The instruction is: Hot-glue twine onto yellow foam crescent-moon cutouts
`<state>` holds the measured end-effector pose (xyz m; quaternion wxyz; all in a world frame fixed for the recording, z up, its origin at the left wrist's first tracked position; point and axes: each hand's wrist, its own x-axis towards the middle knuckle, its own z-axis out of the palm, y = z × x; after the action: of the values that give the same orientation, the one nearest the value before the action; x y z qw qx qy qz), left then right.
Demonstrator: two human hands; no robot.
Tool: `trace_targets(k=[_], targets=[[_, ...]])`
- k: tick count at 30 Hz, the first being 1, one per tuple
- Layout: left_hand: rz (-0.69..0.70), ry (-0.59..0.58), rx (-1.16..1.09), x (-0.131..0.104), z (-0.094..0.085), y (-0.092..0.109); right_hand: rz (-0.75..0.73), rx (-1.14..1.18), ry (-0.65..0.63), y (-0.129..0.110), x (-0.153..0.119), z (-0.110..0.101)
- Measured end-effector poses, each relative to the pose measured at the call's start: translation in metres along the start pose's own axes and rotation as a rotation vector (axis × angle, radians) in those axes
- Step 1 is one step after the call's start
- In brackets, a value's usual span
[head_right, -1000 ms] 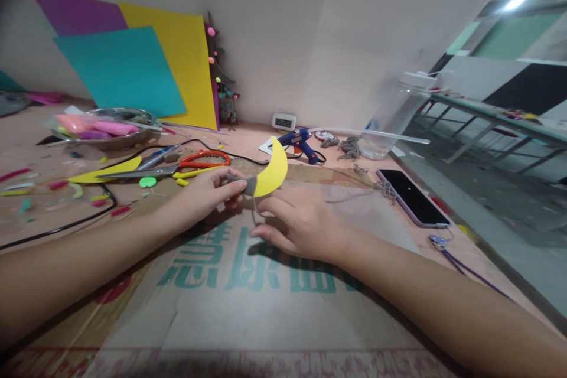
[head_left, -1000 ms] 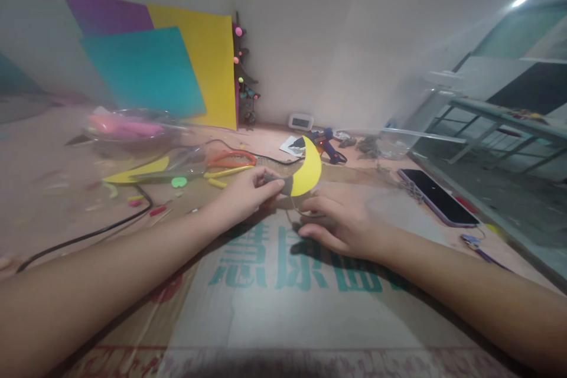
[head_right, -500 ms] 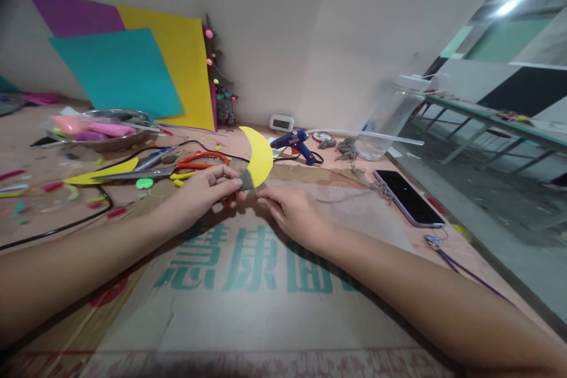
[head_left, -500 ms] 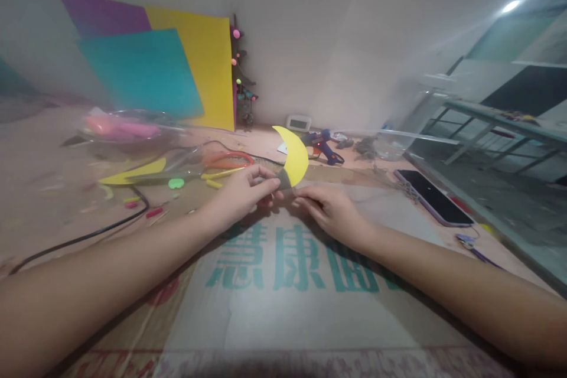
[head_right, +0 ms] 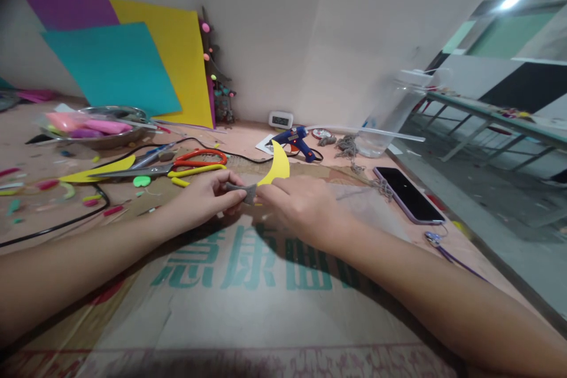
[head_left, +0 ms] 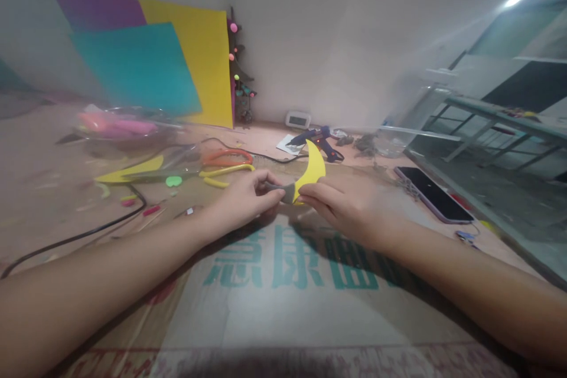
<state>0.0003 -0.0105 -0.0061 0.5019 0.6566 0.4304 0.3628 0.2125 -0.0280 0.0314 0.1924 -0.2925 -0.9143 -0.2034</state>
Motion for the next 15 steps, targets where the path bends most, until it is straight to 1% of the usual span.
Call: trace_targets(k=[3,5,11,15], targets=[[0.021,-0.050,-0.019,0.0004,-0.0001,-0.0018,-0.014,-0.023,-0.018,0.0014,0.0025,-0.0035],[0.009,-0.070,-0.018,0.0006,-0.0003,-0.0021,-0.008,-0.031,-0.003,0.0021,0.0033,-0.0031],[-0.008,-0.083,0.021,0.0007,-0.0015,-0.0012,0.034,-0.037,0.043,0.0056,0.0038,0.0014],[-0.011,-0.101,0.014,0.0004,-0.0012,0.0001,0.058,-0.061,0.028,0.0069,0.0045,0.0009]])
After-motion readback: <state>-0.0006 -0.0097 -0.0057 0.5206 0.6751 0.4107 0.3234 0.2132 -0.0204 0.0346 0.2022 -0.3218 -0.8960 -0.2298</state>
